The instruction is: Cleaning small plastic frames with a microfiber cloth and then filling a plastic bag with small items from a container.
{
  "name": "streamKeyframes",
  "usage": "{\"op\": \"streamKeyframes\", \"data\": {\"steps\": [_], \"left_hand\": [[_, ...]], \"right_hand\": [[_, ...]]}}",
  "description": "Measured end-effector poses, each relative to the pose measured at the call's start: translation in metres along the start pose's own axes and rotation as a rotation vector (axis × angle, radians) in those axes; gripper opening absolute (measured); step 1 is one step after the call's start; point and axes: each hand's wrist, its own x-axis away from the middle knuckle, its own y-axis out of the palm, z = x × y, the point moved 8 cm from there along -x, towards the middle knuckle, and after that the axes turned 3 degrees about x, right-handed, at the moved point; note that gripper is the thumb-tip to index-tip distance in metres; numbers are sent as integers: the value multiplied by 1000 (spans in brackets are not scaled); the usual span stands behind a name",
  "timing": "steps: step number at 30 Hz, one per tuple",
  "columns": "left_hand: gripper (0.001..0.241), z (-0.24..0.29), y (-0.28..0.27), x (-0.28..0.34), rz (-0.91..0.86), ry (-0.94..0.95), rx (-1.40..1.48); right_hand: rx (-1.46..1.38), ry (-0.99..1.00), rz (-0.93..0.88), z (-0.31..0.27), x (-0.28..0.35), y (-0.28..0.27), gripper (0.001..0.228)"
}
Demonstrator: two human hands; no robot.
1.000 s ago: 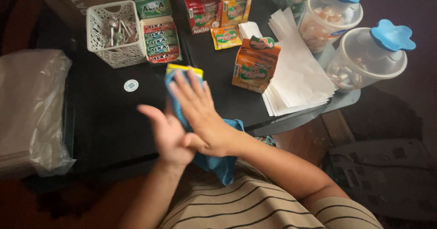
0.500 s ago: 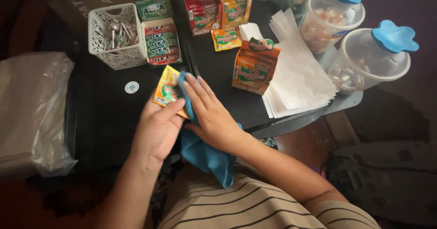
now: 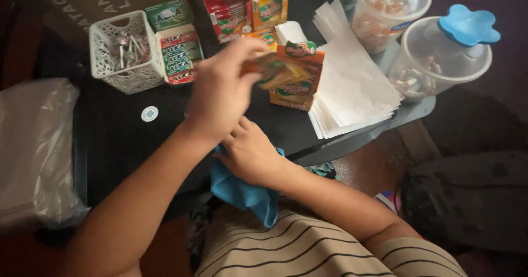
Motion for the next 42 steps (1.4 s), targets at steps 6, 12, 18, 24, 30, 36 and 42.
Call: {"op": "streamKeyframes", "data": {"steps": [6, 12, 18, 24, 30, 36, 42], "left_hand": [[39, 19, 48, -27, -175, 300, 21], [40, -6, 67, -30, -182, 295, -101], [40, -11, 80, -18, -177, 370, -241], [36, -12, 90, -12, -197, 427, -344], [14, -26, 49, -40, 59, 515, -257], [49, -131, 89, -62, -369, 32, -286], [52, -180, 138, -54, -566, -16, -598]], "right_hand": [[-182, -7, 3, 1, 2, -7, 40], [-149, 31, -40, 2, 3, -5, 45], [-174, -12, 8, -1, 1, -12, 39], [-261, -29, 21, -5, -5, -20, 15], [-101, 38, -121, -2, -3, -10, 54], [-86, 53, -172, -2, -4, -7, 56], [-110, 52, -201, -2, -5, -5, 52]]}}
